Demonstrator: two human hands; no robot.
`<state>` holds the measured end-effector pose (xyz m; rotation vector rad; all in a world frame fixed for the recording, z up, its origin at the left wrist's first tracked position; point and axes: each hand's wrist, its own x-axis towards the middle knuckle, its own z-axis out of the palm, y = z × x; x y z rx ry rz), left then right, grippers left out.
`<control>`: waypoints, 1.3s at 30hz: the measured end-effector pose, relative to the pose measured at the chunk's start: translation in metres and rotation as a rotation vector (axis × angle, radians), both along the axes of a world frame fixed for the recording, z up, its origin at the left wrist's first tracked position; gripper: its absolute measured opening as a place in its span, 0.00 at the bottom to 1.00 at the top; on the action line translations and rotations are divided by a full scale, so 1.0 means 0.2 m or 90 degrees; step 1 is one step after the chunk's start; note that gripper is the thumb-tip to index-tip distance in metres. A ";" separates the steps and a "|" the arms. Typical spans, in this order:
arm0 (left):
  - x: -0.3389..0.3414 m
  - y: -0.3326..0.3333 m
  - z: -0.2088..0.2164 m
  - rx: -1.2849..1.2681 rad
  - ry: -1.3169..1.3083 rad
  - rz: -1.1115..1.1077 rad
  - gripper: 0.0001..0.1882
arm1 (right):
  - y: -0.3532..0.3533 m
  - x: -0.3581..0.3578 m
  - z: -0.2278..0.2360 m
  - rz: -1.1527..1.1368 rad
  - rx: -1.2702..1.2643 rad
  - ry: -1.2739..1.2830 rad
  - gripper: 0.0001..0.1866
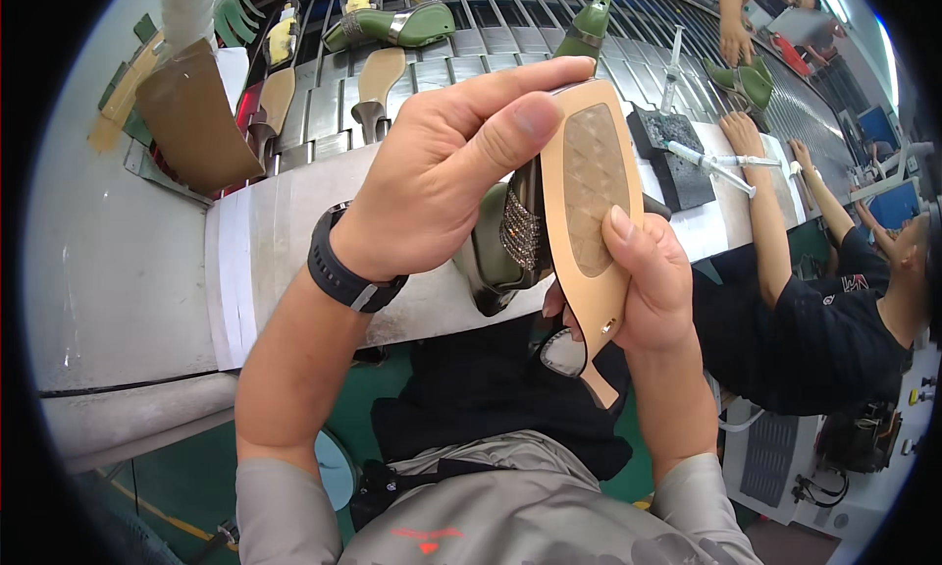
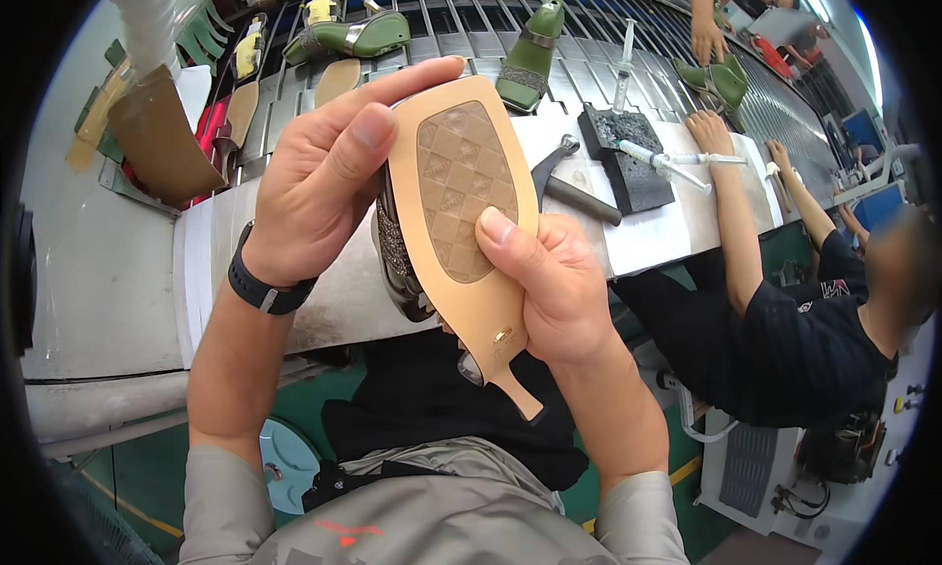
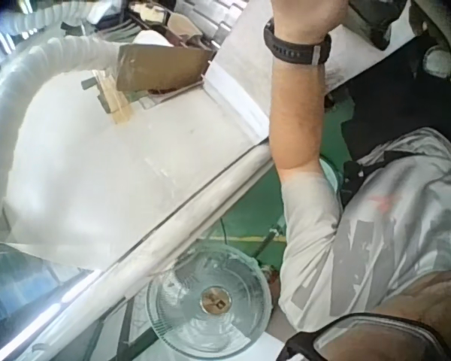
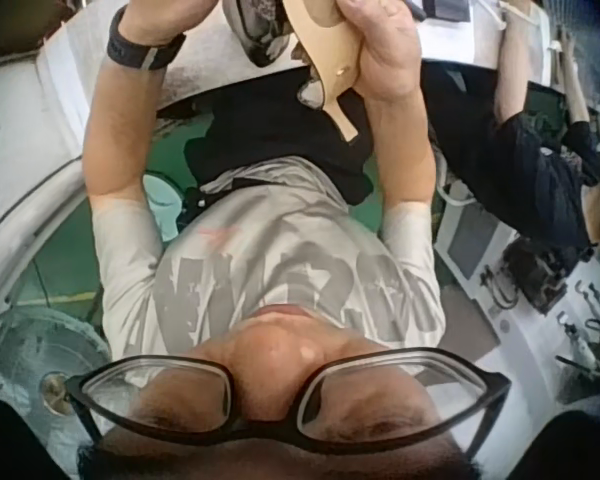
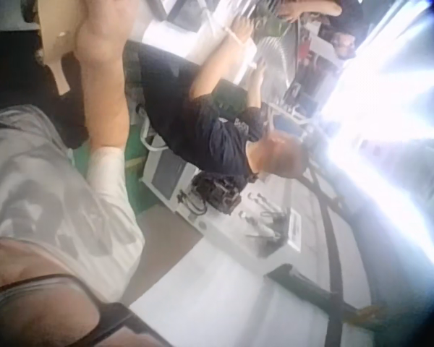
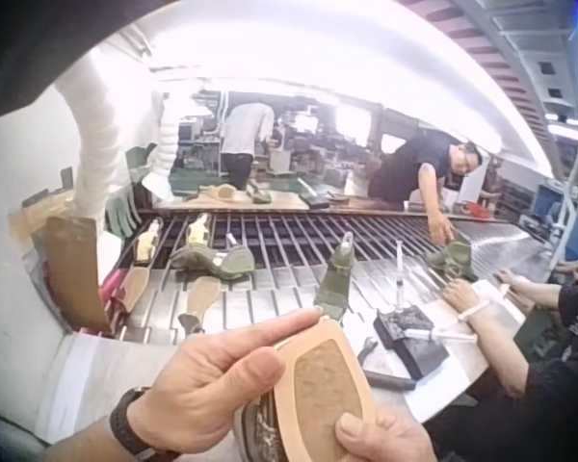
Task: The person hammers the edge of a high-heel shoe using a hammer, places it on a conveyor, then picks up another shoe to align a sole component onto the bottom by hand.
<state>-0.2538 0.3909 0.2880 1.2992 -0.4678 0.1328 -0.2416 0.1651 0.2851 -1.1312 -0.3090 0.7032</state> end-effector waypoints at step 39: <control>-0.71 0.13 0.14 0.061 0.117 0.504 0.13 | 0.35 -0.37 -0.03 0.097 -0.069 -0.569 0.13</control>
